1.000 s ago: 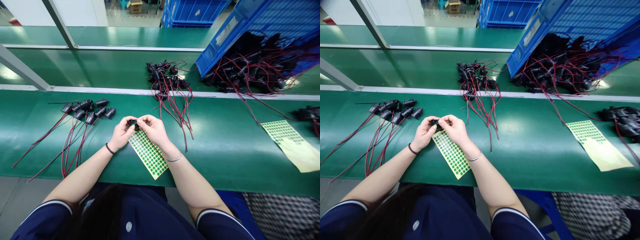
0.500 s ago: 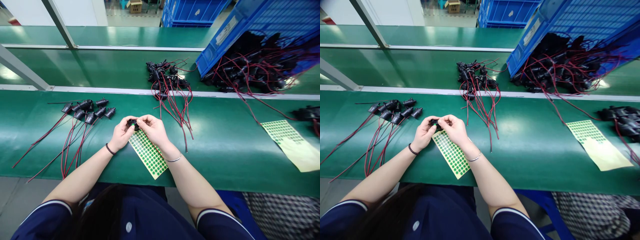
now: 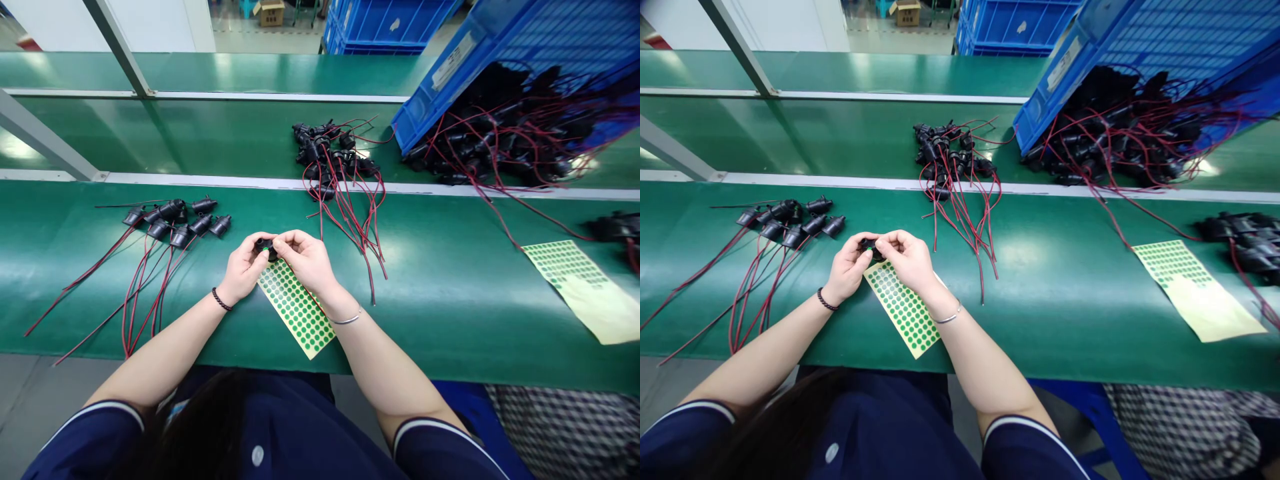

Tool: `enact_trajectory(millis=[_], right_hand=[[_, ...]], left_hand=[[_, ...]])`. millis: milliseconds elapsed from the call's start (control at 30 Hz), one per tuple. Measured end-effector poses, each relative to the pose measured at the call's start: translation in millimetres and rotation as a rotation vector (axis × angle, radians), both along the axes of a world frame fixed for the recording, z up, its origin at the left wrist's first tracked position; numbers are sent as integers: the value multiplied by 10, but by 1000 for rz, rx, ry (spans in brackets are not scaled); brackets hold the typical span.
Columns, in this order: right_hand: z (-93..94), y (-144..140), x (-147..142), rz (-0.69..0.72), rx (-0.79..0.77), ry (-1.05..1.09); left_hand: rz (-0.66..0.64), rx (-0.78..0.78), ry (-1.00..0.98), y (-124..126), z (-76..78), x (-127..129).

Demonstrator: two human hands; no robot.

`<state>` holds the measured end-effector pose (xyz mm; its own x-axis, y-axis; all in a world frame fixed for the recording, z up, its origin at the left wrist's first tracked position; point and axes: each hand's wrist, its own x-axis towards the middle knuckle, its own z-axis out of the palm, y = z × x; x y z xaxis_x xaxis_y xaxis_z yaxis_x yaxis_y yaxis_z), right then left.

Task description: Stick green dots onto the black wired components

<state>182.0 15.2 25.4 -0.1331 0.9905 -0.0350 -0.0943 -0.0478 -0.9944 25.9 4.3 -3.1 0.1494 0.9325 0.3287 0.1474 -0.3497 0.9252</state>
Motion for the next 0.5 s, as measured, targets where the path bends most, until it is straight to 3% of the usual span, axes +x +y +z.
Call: enact_trajectory(millis=[500], right_hand=[[9, 25, 24, -14, -4, 46]], left_hand=[[-46, -5, -12, -23, 8, 3]])
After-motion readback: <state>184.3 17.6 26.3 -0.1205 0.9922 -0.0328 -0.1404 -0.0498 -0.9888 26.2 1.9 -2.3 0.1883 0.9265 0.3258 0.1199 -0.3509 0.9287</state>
